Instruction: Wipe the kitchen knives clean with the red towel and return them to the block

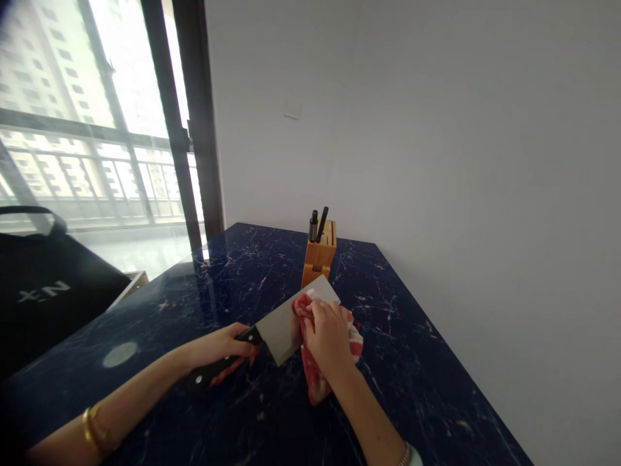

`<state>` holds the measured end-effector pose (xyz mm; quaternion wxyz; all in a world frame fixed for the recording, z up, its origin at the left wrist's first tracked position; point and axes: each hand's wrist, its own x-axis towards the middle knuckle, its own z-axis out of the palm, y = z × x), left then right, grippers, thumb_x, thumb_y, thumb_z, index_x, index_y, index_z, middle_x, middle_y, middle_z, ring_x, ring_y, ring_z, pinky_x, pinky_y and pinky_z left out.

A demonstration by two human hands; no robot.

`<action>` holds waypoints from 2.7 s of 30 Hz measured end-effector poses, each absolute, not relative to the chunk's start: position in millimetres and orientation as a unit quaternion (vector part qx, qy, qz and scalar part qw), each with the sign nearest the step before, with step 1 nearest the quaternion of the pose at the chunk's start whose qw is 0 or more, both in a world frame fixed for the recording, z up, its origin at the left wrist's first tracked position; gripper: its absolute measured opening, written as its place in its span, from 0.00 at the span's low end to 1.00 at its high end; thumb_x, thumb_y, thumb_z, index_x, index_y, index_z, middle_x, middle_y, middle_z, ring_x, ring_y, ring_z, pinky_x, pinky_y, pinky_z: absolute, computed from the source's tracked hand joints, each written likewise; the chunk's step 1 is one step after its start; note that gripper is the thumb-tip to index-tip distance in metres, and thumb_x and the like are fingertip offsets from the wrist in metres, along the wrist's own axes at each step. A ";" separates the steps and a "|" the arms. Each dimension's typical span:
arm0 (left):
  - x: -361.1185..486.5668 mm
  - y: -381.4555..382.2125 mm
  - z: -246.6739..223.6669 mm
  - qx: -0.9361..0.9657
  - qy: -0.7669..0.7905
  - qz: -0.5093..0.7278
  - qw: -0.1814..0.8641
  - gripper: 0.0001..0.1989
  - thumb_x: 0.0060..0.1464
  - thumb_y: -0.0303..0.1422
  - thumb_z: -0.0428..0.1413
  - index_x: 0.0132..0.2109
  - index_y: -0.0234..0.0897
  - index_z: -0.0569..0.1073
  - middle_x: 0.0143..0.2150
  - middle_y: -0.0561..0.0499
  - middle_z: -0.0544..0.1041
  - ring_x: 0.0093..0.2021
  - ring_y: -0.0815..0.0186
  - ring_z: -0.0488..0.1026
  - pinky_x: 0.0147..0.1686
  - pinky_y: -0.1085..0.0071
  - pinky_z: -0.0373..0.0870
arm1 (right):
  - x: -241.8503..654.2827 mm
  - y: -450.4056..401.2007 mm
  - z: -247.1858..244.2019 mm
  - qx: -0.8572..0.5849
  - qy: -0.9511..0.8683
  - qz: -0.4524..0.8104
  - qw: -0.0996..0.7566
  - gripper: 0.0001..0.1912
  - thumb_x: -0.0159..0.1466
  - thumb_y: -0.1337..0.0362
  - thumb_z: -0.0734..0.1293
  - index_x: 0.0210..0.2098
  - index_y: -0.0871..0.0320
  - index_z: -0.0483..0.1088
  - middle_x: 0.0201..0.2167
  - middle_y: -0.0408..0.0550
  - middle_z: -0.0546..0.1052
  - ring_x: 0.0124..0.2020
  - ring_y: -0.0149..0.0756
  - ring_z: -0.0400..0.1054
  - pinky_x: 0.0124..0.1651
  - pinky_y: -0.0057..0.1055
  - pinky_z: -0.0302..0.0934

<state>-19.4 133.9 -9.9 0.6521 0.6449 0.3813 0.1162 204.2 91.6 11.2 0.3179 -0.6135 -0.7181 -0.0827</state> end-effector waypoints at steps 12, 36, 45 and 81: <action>-16.5 132.2 -4.9 0.644 0.378 0.131 0.652 0.08 0.44 0.35 0.52 0.29 0.34 0.68 0.13 0.59 0.63 0.09 0.74 0.59 0.06 0.80 0.57 | 180.5 81.7 13.3 -0.530 -0.795 -0.064 0.289 0.06 0.59 0.67 0.62 0.36 0.52 0.68 0.32 0.43 0.71 0.37 0.37 0.59 0.40 0.34 0.46; -20.3 136.8 -7.5 0.649 0.386 0.127 0.643 0.08 0.44 0.36 0.52 0.28 0.34 0.68 0.13 0.58 0.64 0.09 0.73 0.59 0.06 0.79 0.57 | 168.6 81.7 17.2 -0.499 -0.821 -0.115 0.251 0.09 0.61 0.63 0.60 0.41 0.51 0.67 0.33 0.45 0.72 0.38 0.37 0.59 0.40 0.34 0.45; -22.0 138.1 -7.2 0.652 0.365 0.134 0.651 0.07 0.43 0.35 0.52 0.27 0.34 0.68 0.13 0.58 0.64 0.09 0.73 0.59 0.06 0.79 0.58 | 175.2 83.3 17.4 -0.518 -0.811 -0.129 0.239 0.09 0.61 0.63 0.60 0.41 0.51 0.67 0.32 0.44 0.71 0.36 0.37 0.58 0.37 0.35 0.42; -16.4 128.3 11.5 0.657 0.370 0.126 0.645 0.06 0.42 0.33 0.52 0.27 0.34 0.69 0.13 0.57 0.64 0.09 0.72 0.59 0.06 0.78 0.57 | 191.5 82.0 43.1 -0.476 -0.825 -0.212 0.218 0.09 0.61 0.63 0.60 0.40 0.51 0.69 0.30 0.44 0.71 0.36 0.35 0.57 0.39 0.35 0.41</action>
